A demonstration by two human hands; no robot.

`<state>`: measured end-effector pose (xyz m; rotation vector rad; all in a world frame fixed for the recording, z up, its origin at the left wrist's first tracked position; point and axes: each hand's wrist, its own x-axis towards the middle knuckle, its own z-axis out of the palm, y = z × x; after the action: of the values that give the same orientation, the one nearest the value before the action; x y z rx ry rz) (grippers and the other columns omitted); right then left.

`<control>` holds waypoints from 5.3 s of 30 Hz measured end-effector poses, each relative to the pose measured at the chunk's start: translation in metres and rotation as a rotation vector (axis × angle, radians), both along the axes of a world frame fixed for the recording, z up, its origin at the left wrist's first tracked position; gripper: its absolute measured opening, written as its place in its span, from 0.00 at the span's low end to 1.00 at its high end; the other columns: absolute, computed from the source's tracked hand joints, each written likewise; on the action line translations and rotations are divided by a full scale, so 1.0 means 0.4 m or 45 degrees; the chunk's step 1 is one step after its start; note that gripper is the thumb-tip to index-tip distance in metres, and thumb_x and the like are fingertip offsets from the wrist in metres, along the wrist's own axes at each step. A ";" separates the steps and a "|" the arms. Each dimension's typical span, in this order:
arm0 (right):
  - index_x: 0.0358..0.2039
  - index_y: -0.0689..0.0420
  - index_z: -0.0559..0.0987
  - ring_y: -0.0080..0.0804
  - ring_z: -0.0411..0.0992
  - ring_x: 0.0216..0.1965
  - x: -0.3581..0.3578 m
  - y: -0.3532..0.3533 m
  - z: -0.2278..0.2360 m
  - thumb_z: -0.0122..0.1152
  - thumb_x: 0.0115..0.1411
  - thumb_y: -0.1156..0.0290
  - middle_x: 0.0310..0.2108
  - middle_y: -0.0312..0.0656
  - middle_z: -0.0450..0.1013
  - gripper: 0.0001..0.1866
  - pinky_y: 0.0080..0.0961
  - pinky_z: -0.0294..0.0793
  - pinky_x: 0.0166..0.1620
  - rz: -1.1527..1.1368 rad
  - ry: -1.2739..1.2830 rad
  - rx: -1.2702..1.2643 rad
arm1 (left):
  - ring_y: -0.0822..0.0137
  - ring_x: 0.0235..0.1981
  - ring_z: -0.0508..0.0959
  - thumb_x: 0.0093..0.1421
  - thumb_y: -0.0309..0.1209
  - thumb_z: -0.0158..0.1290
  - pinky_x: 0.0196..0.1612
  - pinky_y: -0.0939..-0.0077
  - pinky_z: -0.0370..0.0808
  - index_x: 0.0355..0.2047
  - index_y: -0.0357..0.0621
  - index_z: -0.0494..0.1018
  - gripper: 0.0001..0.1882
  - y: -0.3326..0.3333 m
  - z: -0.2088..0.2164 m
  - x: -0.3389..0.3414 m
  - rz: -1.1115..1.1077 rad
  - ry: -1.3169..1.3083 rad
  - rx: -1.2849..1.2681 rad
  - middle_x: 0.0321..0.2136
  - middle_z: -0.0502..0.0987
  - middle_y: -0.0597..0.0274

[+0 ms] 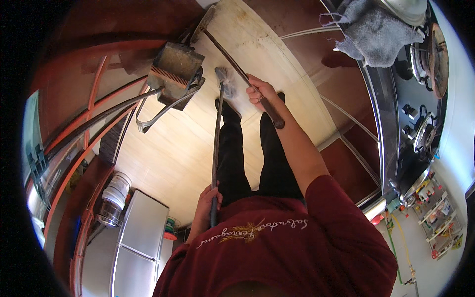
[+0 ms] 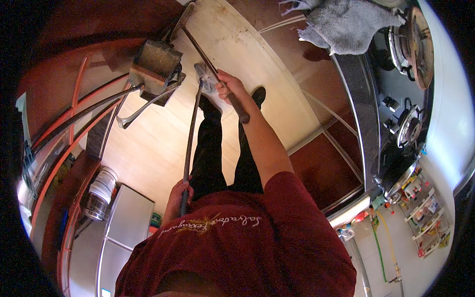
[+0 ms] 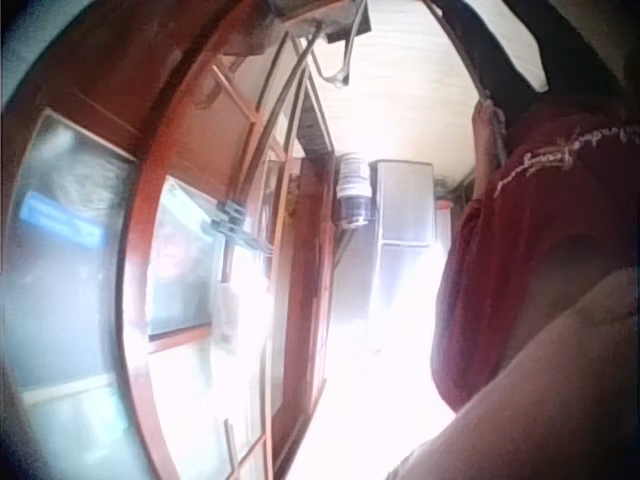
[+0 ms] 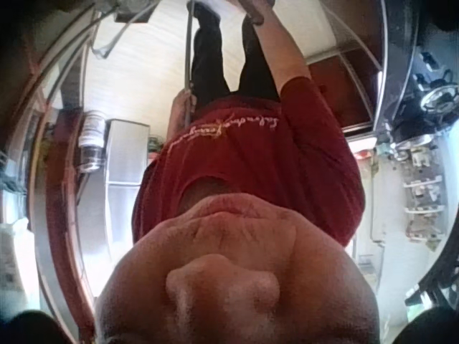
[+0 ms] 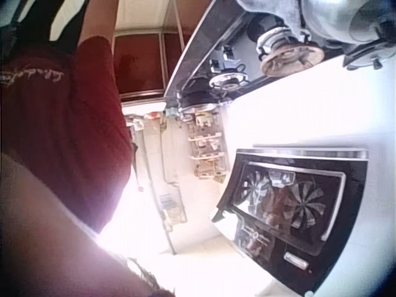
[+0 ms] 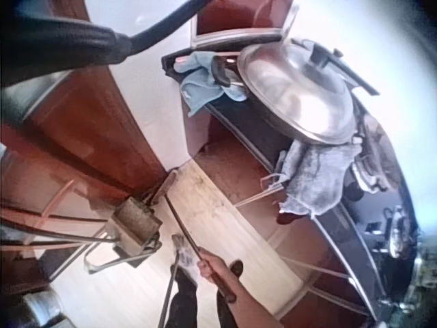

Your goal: The person sweeps the floor using a broom and dustpan, transfers the gathered debris into a bin, and then wrings out a mop in a bucket of water.

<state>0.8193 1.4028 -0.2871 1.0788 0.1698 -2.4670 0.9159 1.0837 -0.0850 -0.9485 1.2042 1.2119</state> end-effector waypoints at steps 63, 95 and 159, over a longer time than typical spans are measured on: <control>0.40 0.45 0.69 0.14 0.57 0.09 -0.074 0.001 -0.055 0.43 0.60 0.64 0.14 0.29 0.63 0.09 0.11 0.56 0.12 -0.323 0.019 -0.138 | 0.71 0.07 0.64 0.56 0.32 0.43 0.10 0.82 0.62 0.48 0.41 0.58 0.20 -0.049 -0.028 -0.010 0.123 -0.086 0.112 0.11 0.65 0.63; 0.56 0.51 0.58 0.17 0.54 0.08 0.261 0.034 0.519 0.50 0.55 0.72 0.13 0.35 0.61 0.27 0.16 0.51 0.11 0.668 -0.351 0.954 | 0.72 0.05 0.62 0.57 0.35 0.43 0.08 0.83 0.59 0.45 0.45 0.61 0.17 -0.073 -0.049 0.015 0.185 -0.023 0.139 0.10 0.65 0.63; 0.56 0.44 0.57 0.47 0.70 0.32 0.299 -0.022 0.300 0.48 0.48 0.69 0.29 0.51 0.71 0.32 0.41 0.69 0.37 1.865 -0.084 2.005 | 0.67 0.21 0.72 0.51 0.33 0.44 0.26 0.79 0.69 0.29 0.34 0.66 0.12 0.321 0.114 -0.616 0.212 0.622 0.646 0.36 0.71 0.38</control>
<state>0.9391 1.3938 -0.1671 0.7989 2.1135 -0.6152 0.6694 1.2121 -0.0392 -0.3847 1.1106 1.8451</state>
